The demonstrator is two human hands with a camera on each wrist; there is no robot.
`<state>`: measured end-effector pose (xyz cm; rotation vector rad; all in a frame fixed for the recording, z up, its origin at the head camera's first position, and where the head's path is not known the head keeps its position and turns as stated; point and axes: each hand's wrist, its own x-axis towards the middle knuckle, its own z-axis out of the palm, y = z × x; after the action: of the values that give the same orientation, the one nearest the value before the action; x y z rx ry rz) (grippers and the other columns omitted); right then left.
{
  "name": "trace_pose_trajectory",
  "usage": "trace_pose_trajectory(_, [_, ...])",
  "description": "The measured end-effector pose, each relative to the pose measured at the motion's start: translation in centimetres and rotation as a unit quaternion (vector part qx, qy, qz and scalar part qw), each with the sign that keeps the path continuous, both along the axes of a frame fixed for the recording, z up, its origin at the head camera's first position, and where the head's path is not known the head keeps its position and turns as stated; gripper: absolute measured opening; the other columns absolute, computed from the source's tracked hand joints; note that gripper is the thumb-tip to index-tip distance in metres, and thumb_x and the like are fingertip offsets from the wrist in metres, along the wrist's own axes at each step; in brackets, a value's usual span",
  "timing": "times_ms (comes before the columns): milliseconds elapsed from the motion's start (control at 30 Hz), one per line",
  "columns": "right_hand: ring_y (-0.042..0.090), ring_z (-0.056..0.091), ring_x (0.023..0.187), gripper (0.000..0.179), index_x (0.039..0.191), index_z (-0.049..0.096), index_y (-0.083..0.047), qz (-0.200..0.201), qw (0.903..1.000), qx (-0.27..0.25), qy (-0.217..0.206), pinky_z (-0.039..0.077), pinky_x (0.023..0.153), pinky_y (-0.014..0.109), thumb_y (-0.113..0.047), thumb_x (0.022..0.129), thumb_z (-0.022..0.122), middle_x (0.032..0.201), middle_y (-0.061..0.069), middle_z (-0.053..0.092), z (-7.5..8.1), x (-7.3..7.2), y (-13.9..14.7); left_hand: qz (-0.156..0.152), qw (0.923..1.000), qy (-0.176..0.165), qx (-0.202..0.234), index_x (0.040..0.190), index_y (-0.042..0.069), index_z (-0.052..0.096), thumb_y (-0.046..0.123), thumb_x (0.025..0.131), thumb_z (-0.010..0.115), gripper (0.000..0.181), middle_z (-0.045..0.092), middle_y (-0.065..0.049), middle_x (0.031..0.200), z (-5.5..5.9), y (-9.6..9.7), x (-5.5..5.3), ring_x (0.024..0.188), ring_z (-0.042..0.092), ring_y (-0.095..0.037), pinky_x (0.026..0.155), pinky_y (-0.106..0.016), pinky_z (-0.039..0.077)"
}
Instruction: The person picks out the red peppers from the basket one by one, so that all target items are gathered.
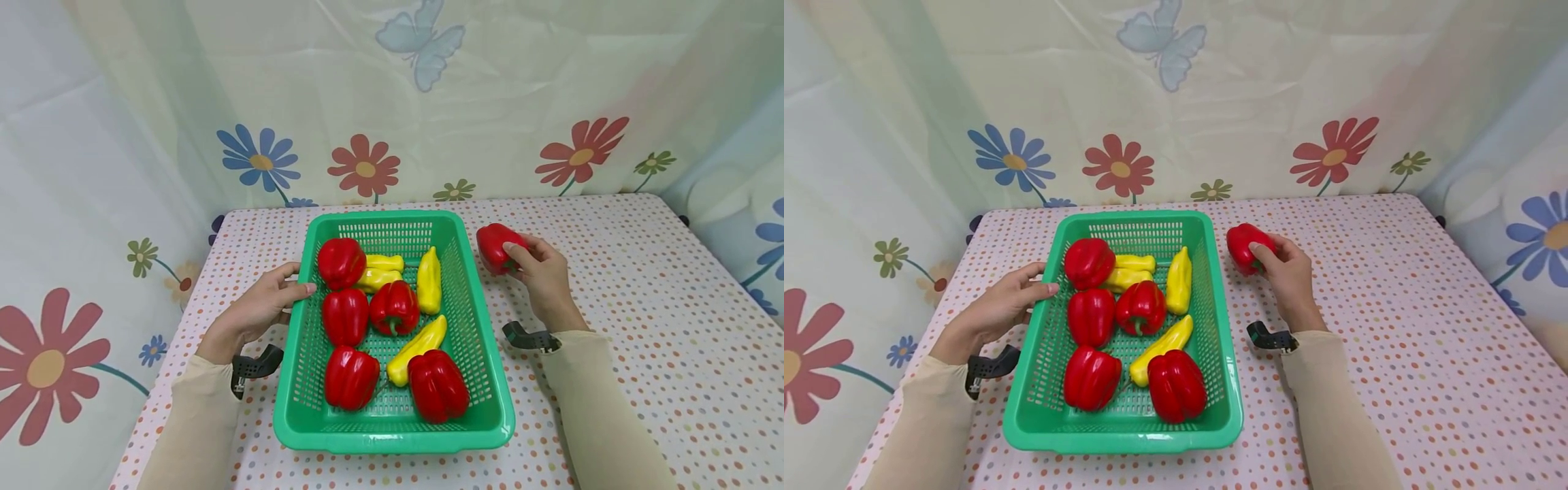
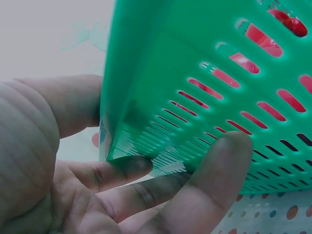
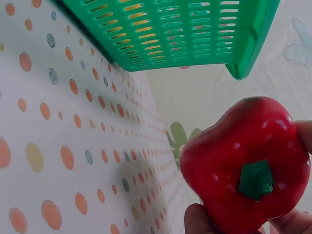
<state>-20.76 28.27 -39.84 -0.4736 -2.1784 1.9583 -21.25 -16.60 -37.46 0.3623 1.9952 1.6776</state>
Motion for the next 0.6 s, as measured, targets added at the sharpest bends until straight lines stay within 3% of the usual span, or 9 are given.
trace_pose_trajectory(367, [0.012,0.054,0.111,0.061,0.150,0.051,-0.004,-0.008,0.9992,0.035,-0.018,0.055,0.080,0.012,-0.038,0.102,0.065,0.134,0.003,0.053,-0.26,-0.10,0.12,-0.001,1.0000,-0.001,-0.001,0.154,0.004,0.036,0.019,0.109,0.054,0.051,0.072,-0.018,0.113,0.11,-0.10,0.06,0.089,0.077,-0.029,0.077,-0.054,0.065])
trace_pose_trajectory(600, [0.017,0.052,0.119,0.059,0.149,0.051,-0.004,-0.013,0.9994,0.013,-0.029,0.055,0.081,0.009,-0.036,0.102,0.065,0.143,0.008,0.050,-0.26,-0.14,0.42,-0.005,1.0000,0.004,0.001,0.154,0.002,0.036,0.018,0.109,0.054,0.051,0.073,-0.017,0.111,0.12,-0.17,0.06,0.089,0.077,-0.028,0.077,-0.053,0.065])
